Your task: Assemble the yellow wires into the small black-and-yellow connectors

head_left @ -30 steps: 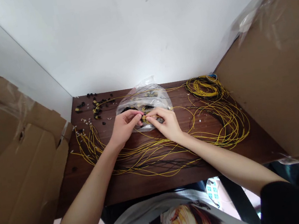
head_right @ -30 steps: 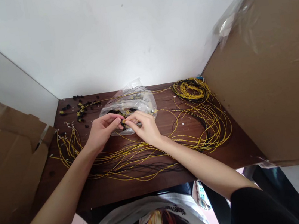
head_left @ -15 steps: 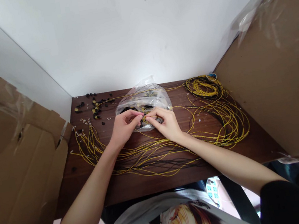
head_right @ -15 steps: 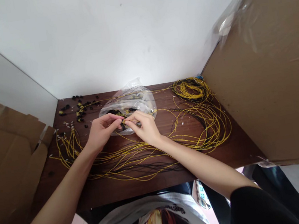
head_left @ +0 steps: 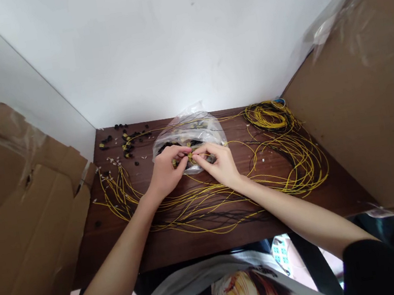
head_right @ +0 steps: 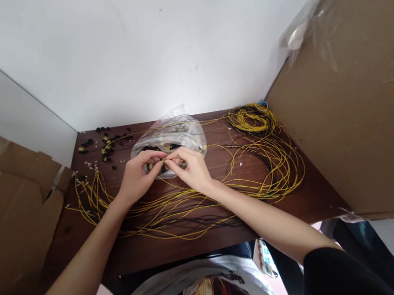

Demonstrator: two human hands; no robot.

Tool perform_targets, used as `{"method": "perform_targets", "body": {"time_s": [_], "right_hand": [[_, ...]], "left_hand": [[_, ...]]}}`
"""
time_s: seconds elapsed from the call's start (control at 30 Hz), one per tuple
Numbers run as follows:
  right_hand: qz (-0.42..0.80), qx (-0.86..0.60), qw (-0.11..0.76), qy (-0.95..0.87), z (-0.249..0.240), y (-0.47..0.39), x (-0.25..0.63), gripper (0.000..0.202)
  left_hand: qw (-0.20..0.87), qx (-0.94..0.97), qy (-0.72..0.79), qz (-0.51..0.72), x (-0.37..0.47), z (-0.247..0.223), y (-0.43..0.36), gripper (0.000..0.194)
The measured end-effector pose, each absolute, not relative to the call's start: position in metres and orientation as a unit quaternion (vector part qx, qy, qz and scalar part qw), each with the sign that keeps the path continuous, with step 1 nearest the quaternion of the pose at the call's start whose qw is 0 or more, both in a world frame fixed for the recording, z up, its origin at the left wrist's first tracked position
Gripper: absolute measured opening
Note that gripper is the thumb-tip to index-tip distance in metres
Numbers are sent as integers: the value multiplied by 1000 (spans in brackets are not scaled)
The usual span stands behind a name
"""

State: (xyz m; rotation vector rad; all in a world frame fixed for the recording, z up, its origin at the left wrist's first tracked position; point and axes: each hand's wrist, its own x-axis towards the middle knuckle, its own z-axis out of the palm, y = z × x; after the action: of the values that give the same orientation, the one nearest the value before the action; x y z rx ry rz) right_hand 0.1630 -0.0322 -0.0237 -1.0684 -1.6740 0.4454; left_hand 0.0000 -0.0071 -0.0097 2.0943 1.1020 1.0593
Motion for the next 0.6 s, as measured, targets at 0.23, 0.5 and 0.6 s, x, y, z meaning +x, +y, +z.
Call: {"method": "perform_targets", "body": {"time_s": [0.23, 0.5, 0.6], "right_hand": [[237, -447, 542, -671, -25, -32, 163, 12], [305, -420, 592, -617, -20, -31, 167, 18], [291, -441, 610, -590, -22, -20, 174, 16]], "left_hand": [[446, 695, 381, 416, 1, -8, -7, 24], [515, 600, 373, 486, 1, -7, -6, 27], [511, 602, 376, 486, 1, -13, -4, 27]]}}
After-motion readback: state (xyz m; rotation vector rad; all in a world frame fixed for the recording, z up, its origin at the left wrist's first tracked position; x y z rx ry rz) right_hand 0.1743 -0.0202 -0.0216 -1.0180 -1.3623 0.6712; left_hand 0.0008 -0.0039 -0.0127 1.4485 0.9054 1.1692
